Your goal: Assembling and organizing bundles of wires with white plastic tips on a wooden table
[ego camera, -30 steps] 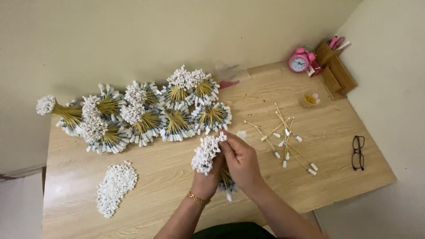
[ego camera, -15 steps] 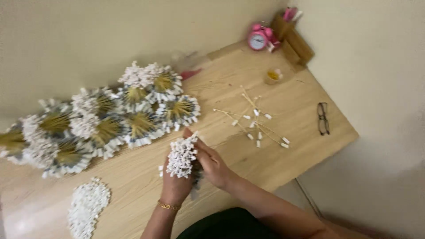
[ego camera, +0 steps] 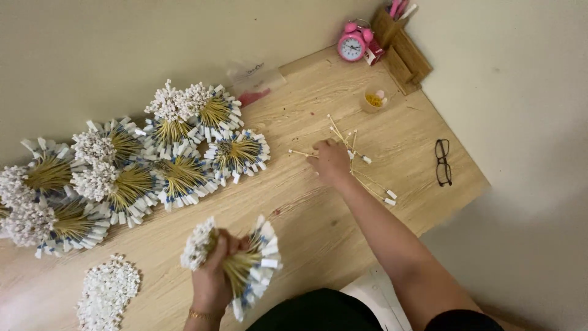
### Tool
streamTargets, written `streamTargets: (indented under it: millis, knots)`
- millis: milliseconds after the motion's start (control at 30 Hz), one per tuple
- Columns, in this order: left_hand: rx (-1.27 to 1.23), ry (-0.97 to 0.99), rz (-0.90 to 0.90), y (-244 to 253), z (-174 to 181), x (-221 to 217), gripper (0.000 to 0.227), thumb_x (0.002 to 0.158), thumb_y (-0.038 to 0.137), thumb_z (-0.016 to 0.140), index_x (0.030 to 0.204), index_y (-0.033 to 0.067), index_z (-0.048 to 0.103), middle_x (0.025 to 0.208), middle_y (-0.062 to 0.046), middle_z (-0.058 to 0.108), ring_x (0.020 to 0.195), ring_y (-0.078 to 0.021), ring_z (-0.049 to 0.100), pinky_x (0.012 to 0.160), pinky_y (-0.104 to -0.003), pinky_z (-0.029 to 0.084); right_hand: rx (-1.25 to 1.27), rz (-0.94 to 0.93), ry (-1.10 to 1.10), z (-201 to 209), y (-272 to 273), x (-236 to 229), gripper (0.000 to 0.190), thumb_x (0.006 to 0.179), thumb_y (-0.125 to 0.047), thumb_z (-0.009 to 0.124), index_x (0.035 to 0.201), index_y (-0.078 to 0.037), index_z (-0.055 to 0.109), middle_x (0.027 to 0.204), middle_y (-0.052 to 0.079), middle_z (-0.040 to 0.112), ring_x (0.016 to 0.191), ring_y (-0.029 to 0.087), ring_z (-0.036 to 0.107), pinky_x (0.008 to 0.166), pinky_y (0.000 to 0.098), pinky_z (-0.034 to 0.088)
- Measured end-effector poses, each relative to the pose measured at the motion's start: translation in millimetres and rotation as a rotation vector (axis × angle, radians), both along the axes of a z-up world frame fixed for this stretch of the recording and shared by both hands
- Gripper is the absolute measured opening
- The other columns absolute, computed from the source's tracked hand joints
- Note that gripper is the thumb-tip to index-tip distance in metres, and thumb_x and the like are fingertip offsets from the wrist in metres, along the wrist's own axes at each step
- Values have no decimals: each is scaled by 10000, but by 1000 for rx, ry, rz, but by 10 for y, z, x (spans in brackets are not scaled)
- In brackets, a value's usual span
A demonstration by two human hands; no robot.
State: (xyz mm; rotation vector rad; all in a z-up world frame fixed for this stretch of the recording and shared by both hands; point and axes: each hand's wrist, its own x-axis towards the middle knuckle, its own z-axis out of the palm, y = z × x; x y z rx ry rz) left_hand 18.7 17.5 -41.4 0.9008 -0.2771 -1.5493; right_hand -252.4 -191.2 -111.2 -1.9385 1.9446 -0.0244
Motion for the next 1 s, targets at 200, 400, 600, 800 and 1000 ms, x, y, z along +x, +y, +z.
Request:
streamTargets:
  millis: [200,400,600,800,1000]
  knots:
    - [199,59,136,206,-384,160,132,922,153,558,831,80,496,608,-25,411,651,-254,586,923,-458,469,159,-10,249,-404,-72,-50,385,969,-455,408,1176,-205,614,1231,81,550,1186,342,416,962,441,348]
    - [165,176,92,184,-503,181,210,907,200,597,765,92,487,643,-42,453,707,-297,541,800,-436,405,-34,-143,48,-325,-193,-104,364,1003,-296,325,1061,-93,621,1053,184,623,998,331,569,1043,508,278]
    - [181,132,78,58,-410,103,179,924,162,563,790,68,491,632,-54,460,705,-291,577,872,-448,441,-30,-475,-762,305,-355,-624,103,994,-191,479,982,-102,529,857,69,681,692,151,567,542,303,411]
    - [179,201,89,69,-428,64,186,917,142,566,777,65,471,636,-63,423,661,-284,505,771,-407,405,255,-567,-572,621,-155,-440,274,909,-206,641,1127,-58,569,1046,122,672,952,207,662,810,331,538]
    - [228,108,98,140,-465,112,186,950,138,520,787,61,477,644,-57,426,682,-295,566,822,-436,423,85,-360,-227,-380,-244,-680,313,882,-231,591,1163,-104,647,1055,105,678,916,262,638,796,379,491]
